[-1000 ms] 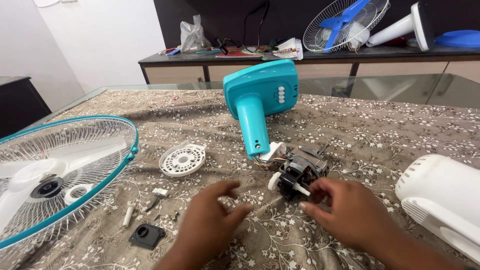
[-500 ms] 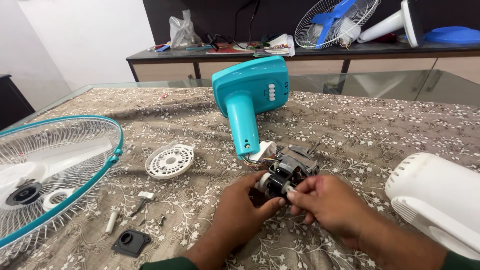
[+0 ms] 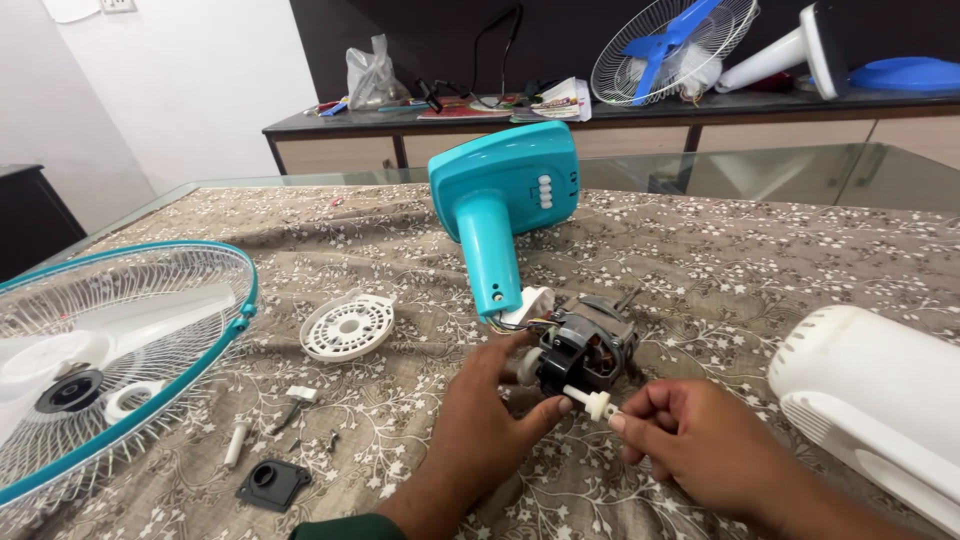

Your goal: The person disassembles a teal electric fan on a table, using a screwdriver to remove screws from the motor housing and fan head. They separate the motor from the fan head and place components on the table.

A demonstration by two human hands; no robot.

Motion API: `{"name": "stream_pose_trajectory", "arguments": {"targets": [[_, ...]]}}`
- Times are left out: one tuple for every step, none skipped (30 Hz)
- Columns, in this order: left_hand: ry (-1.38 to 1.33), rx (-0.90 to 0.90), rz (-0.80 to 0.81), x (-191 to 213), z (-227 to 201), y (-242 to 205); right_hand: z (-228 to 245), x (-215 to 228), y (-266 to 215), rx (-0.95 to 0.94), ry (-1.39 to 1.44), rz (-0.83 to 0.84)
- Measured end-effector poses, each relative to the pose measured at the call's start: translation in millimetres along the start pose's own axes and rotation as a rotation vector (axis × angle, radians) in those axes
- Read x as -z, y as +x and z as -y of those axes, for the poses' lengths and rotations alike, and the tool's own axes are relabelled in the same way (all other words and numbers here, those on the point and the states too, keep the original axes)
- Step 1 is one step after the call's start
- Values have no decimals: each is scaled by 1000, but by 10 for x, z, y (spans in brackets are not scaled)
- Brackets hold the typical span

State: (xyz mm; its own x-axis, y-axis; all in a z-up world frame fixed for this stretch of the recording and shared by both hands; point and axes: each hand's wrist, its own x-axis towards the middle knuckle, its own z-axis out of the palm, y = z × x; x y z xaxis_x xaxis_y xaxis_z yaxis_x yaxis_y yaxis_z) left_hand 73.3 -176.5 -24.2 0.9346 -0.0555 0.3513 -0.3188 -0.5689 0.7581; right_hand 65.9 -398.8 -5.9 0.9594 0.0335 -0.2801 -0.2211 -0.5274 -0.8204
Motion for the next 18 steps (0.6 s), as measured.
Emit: {"name": "stream_pose_trajectory", "arguments": {"targets": [[116,-187,-106,16,11,-34,-25,15,0,10,16,-1],[232,-376,-209,15,8,-53,-47,27,-3,20,32,-1],[203,-363,-226,11,3,-98,-70,26,-12,30,46,4],[173,-351,-242,16,-3,-168,-92,25,-28,23,27,8],[147,-337,-262,31,-17,-220,-99,24,-36,21,7,17],[138,-351,-230,44,-38,-264,-103,21,-46,18,-13,25],[130,-368,-196,60,-60,-311,-106,13,-55,61,-31,41],[123,-386,-161,79,-80,-347,-109,1,-63,104,-49,58],[123,-364,-81,109,-91,-384,-104,-29,-64,150,-69,81],[122,-342,-1,137,-98,-419,-99,-67,-63,158,-57,102],[120,-319,76,161,-100,-457,-92,-106,-56,168,-49,123],[121,-284,61,196,-91,-499,-85,-145,-46,177,-40,145],[122,-251,50,238,-74,-542,-80,-186,-39,202,-32,171],[123,-217,39,282,-52,-582,-71,-234,-33,227,-25,197],[149,-194,23,327,-25,-618,-52,-286,-26,254,-18,225],[174,-171,7,377,8,-648,-34,-337,-31,296,5,275],[198,-147,-9,432,49,-674,-14,-385,-47,336,27,324],[232,-45,-48,503,101,-709,20,-425,-60,376,50,374]]}}
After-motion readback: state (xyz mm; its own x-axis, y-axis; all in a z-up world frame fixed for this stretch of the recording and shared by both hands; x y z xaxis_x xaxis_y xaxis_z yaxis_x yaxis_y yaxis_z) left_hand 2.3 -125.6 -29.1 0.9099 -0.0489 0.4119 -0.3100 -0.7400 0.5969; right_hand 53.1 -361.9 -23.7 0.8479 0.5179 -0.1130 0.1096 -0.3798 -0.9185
